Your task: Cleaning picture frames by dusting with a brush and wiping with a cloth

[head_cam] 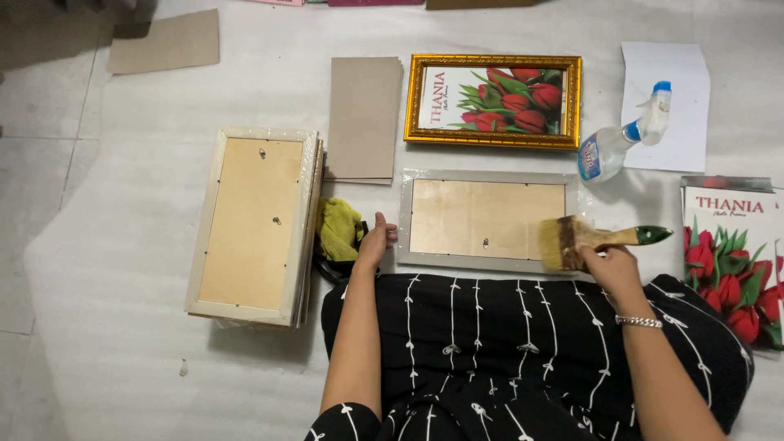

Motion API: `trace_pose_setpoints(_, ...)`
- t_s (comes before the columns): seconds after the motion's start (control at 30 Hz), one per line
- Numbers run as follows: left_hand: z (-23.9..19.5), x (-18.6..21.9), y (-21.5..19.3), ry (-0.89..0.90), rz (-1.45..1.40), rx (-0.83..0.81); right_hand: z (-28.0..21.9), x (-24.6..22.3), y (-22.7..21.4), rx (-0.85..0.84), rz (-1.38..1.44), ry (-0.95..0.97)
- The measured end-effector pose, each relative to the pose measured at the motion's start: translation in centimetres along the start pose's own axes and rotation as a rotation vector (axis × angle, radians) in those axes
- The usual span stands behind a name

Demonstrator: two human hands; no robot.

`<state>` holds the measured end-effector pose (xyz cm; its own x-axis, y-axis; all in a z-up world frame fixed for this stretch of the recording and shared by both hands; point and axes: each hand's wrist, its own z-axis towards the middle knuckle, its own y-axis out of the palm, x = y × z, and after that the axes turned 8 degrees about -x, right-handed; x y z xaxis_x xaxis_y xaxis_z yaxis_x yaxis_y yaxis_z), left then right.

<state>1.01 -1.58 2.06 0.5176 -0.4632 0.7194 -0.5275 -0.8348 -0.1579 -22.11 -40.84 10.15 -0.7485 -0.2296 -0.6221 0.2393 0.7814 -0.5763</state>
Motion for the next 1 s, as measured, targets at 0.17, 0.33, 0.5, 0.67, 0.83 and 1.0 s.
trace_pose_setpoints(0.17,0.4,-0.6,0.0,-0.031,-0.002,0.010,3.1,2.1,-1.6,0.080,-0.295,-0.098)
trace_pose_setpoints(0.33,1.0,-1.2,0.0,-0.002,-0.038,0.014,1.5,-1.3,-3.6,0.146,-0.208,-0.263)
trace_pose_setpoints(0.5,0.6,-1.4,0.1,0.013,-0.018,0.021,4.1,1.2,-2.6,-0.013,-0.322,-0.071)
trace_pose_setpoints(0.67,0.2,-1.5,0.5,0.011,-0.043,0.025,1.4,-2.0,-4.3,0.225,-0.294,-0.189)
trace_pose_setpoints(0.83,-1.3,-0.6,1.1,0.015,0.088,0.061,6.7,2.4,-6.7,0.245,-0.692,-0.408)
trace_pose_setpoints(1.0,-4.8,2.9,2.2,-0.020,0.259,0.130,10.2,5.7,-8.9,0.415,-1.182,-0.699)
